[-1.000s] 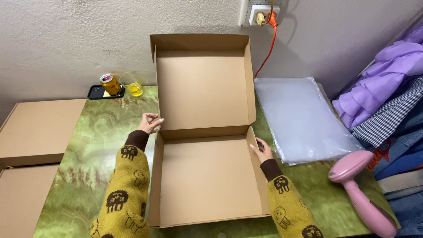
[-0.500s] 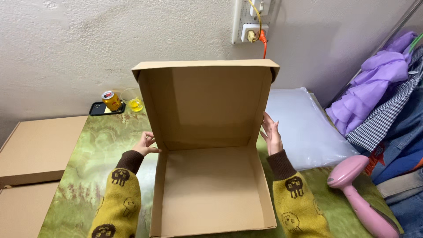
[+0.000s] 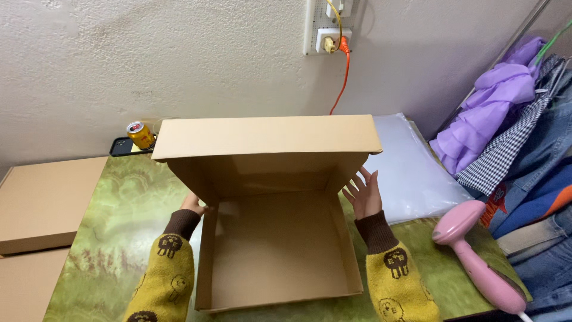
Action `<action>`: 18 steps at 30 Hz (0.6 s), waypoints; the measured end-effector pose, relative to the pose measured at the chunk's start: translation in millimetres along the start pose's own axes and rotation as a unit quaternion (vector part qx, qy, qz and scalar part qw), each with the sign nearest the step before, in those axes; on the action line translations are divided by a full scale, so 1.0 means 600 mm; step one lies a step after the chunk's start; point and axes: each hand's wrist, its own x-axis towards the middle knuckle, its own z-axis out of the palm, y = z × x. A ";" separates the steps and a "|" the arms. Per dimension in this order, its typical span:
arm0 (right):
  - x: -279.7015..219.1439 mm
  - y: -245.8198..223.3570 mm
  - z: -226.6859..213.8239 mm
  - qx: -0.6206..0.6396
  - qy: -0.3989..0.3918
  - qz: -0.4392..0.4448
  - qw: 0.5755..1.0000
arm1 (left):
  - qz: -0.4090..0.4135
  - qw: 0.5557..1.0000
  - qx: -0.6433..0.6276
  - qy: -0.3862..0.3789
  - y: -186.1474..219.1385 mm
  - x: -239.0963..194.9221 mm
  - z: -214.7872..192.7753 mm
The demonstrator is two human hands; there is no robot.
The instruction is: The person opens a cardboard box on a table, removes a plastic-wrapped orange t-shirt, and places it on a hanger. The person also handles a clear plastic bag and moves the box on the table.
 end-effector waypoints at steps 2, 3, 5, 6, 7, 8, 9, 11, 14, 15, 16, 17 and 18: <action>0.012 0.014 -0.014 0.006 -0.001 0.011 1.000 | -0.012 1.000 0.024 -0.010 -0.001 -0.007 -0.015; 0.017 0.023 -0.021 0.012 -0.005 0.020 1.000 | -0.021 0.998 0.048 -0.017 -0.003 -0.011 -0.022; 0.071 0.072 -0.095 0.015 -0.012 0.030 0.999 | -0.037 0.996 0.069 -0.030 0.013 -0.034 -0.055; 0.098 0.101 -0.132 0.021 -0.025 0.038 0.999 | -0.049 0.994 0.092 -0.038 0.019 -0.047 -0.073; 0.092 0.114 -0.148 0.020 -0.022 0.044 0.999 | -0.055 0.993 0.091 -0.040 0.015 -0.058 -0.073; 0.087 0.128 -0.160 0.011 -0.028 0.052 0.998 | -0.067 0.990 0.114 -0.047 0.011 -0.069 -0.078; 0.082 0.141 -0.172 0.002 -0.034 0.060 0.998 | -0.079 0.986 0.137 -0.054 0.009 -0.080 -0.083; 0.058 0.138 -0.166 -0.013 -0.045 0.071 0.996 | -0.092 0.981 0.159 -0.060 0.034 -0.110 -0.066; 0.025 0.125 -0.152 -0.043 -0.068 0.086 0.993 | -0.099 0.994 0.029 -0.046 0.017 -0.109 -0.040; 0.016 0.119 -0.146 -0.056 -0.081 0.092 0.991 | -0.093 0.988 -0.123 -0.023 0.002 -0.102 -0.032; 0.009 0.118 -0.143 -0.057 -0.080 0.093 0.991 | -0.094 0.988 -0.123 -0.023 -0.009 -0.099 -0.032; 0.003 0.117 -0.141 -0.070 -0.092 0.099 0.988 | -0.096 0.990 -0.099 -0.037 -0.019 -0.096 -0.032; -0.004 0.116 -0.141 -0.083 -0.103 0.104 0.986 | -0.098 0.991 -0.075 -0.052 -0.030 -0.093 -0.031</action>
